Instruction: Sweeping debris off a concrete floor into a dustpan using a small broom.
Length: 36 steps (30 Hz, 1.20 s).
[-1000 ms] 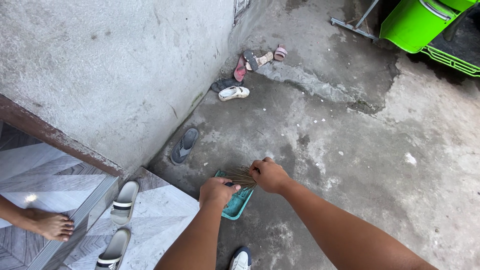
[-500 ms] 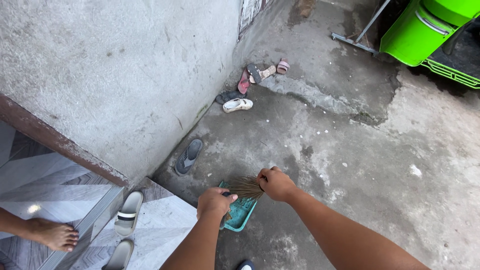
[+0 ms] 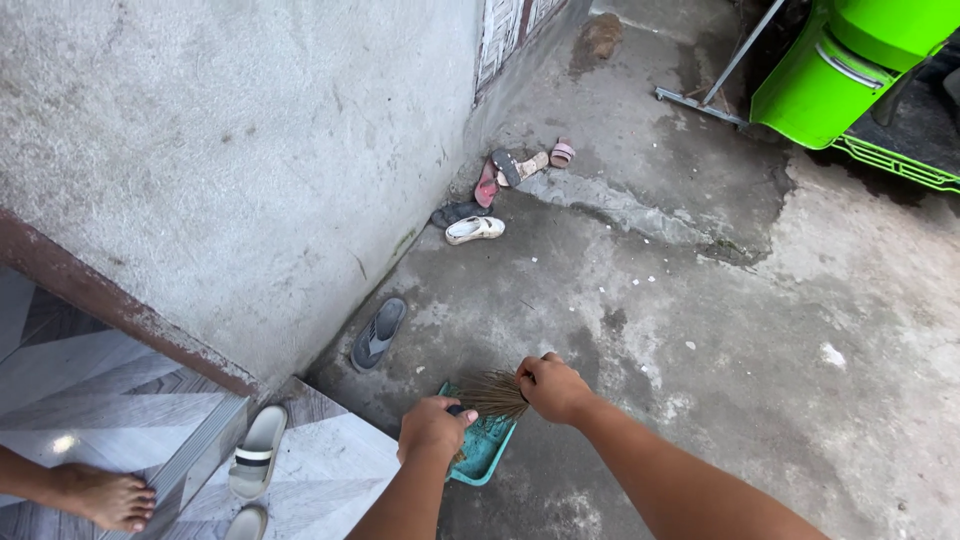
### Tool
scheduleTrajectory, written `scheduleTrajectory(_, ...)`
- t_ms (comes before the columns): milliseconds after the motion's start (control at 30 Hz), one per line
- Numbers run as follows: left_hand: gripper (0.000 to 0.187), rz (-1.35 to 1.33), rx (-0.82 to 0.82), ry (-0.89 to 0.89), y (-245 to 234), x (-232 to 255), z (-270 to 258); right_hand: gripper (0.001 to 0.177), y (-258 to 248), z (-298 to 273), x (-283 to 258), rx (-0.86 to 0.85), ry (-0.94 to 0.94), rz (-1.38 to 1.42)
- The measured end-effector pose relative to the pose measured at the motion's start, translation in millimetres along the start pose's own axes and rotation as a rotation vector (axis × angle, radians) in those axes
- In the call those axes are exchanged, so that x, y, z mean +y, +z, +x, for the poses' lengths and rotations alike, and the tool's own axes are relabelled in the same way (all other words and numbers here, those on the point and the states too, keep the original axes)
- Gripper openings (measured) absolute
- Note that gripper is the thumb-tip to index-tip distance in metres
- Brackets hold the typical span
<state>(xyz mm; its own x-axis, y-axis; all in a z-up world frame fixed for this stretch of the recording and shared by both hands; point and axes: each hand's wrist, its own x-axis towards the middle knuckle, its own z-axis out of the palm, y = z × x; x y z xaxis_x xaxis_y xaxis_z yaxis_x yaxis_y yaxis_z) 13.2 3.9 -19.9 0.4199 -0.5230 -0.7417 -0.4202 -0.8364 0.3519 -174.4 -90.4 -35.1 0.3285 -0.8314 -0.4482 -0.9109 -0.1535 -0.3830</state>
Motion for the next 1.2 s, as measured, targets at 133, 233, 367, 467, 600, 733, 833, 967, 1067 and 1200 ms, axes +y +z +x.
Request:
scheduleTrajectory(133,0.049,-0.035,-0.002,-0.023,6.8,-0.1,0.5,0.029,1.4,-0.3,-1.4,0.026,-0.006,0.007)
scheduleTrajectory(233,0.050,0.040,0.035,0.042,11.2,-3.4,6.0,0.029,2.4,1.0,-3.4,0.002,0.019,0.008)
scheduleTrajectory(367,0.042,0.064,0.018,0.100,12.6,-6.4,10.2,0.029,4.7,3.0,-7.4,0.013,0.021,0.025)
scheduleTrajectory(467,0.040,0.077,0.032,0.158,11.3,-8.4,16.1,0.029,4.9,5.6,-12.3,0.022,0.028,0.030)
scheduleTrajectory(600,0.039,0.087,0.020,0.131,3.2,-4.3,6.0,0.029,9.2,11.4,-9.9,0.023,0.017,0.026)
scheduleTrajectory(733,0.039,0.073,0.034,0.151,10.0,-8.6,15.1,0.029,11.9,17.2,-4.5,0.035,0.000,0.005)
scheduleTrajectory(833,0.039,0.047,0.065,0.202,15.9,-10.6,25.5,0.028,10.3,23.7,-1.0,0.057,-0.024,0.018)
scheduleTrajectory(967,0.037,0.079,0.080,0.231,16.9,-8.5,24.0,0.027,8.8,27.7,2.6,0.061,-0.024,0.014)
scheduleTrajectory(1067,0.037,0.121,0.028,0.190,9.7,0.4,25.7,0.027,7.1,32.5,2.1,0.069,-0.043,0.026)
scheduleTrajectory(1200,0.040,0.174,-0.001,0.158,2.3,4.2,12.0,0.029,1.9,25.7,-6.1,0.017,0.004,0.028)
